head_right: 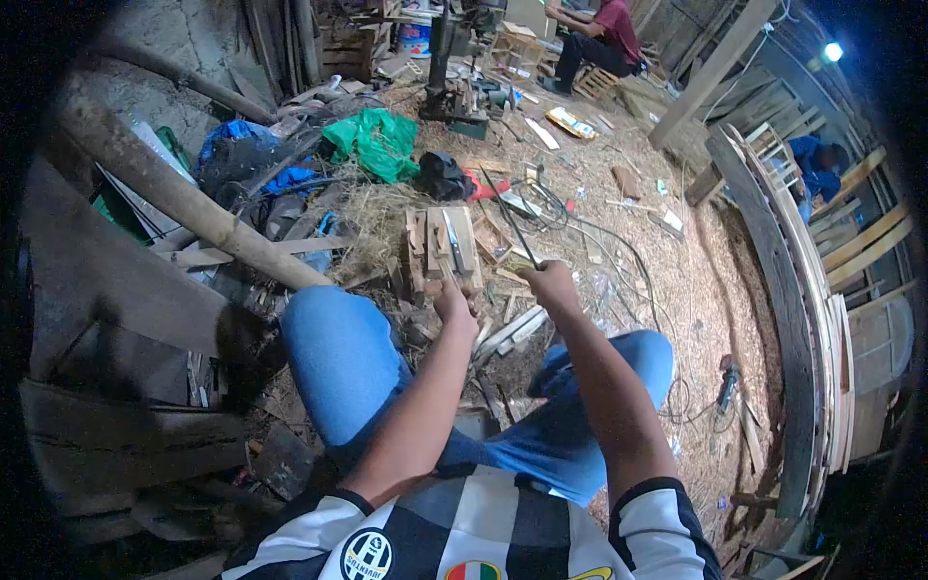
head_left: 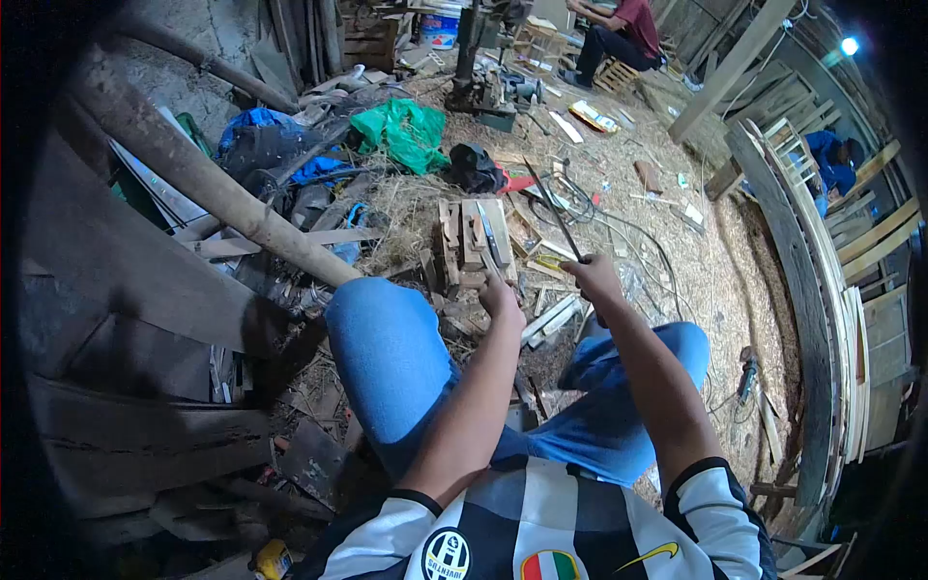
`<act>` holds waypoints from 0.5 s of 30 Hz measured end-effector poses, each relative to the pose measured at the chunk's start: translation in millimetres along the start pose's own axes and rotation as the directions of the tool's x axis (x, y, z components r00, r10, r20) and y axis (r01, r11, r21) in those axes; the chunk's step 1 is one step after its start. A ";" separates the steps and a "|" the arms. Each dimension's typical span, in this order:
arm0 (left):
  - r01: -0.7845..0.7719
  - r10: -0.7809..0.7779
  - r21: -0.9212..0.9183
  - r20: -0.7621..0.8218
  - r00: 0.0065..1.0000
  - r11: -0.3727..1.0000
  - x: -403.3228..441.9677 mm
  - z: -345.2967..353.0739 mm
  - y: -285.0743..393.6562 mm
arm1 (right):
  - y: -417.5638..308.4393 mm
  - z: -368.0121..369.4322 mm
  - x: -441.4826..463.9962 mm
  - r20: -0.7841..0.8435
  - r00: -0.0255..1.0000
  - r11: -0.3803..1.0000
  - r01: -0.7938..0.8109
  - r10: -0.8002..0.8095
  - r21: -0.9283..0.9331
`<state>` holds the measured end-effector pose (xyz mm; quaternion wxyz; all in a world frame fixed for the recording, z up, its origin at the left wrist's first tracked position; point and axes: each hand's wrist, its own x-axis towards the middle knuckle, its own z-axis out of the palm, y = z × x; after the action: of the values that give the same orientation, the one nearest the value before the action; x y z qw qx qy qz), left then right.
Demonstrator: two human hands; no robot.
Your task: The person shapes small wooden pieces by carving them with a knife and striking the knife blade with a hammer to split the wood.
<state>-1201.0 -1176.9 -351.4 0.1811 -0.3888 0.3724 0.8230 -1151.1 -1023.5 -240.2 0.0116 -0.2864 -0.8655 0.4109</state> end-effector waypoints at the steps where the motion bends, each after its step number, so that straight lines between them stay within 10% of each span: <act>1: -0.009 0.009 -0.009 0.007 1.000 1.000 -2.1 -0.2 1.1 | -6.6 2.8 -2.9 0.012 1.000 0.996 -0.024 0.023 0.088; 11: 0.019 -0.021 -0.017 -0.108 0.994 1.000 -11.1 -5.3 16.4 | 17.8 41.8 -2.8 0.021 1.000 0.981 -0.007 0.003 0.196; 15: -0.210 0.215 0.101 -0.047 0.975 0.973 22.2 -33.1 5.6 | 45.8 45.4 20.9 0.074 0.997 0.976 -0.017 0.001 0.218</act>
<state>-1201.7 -1205.3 -379.9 0.0995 -0.3613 0.4560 0.8073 -1157.9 -1022.1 -307.6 0.0095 -0.2719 -0.8137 0.5137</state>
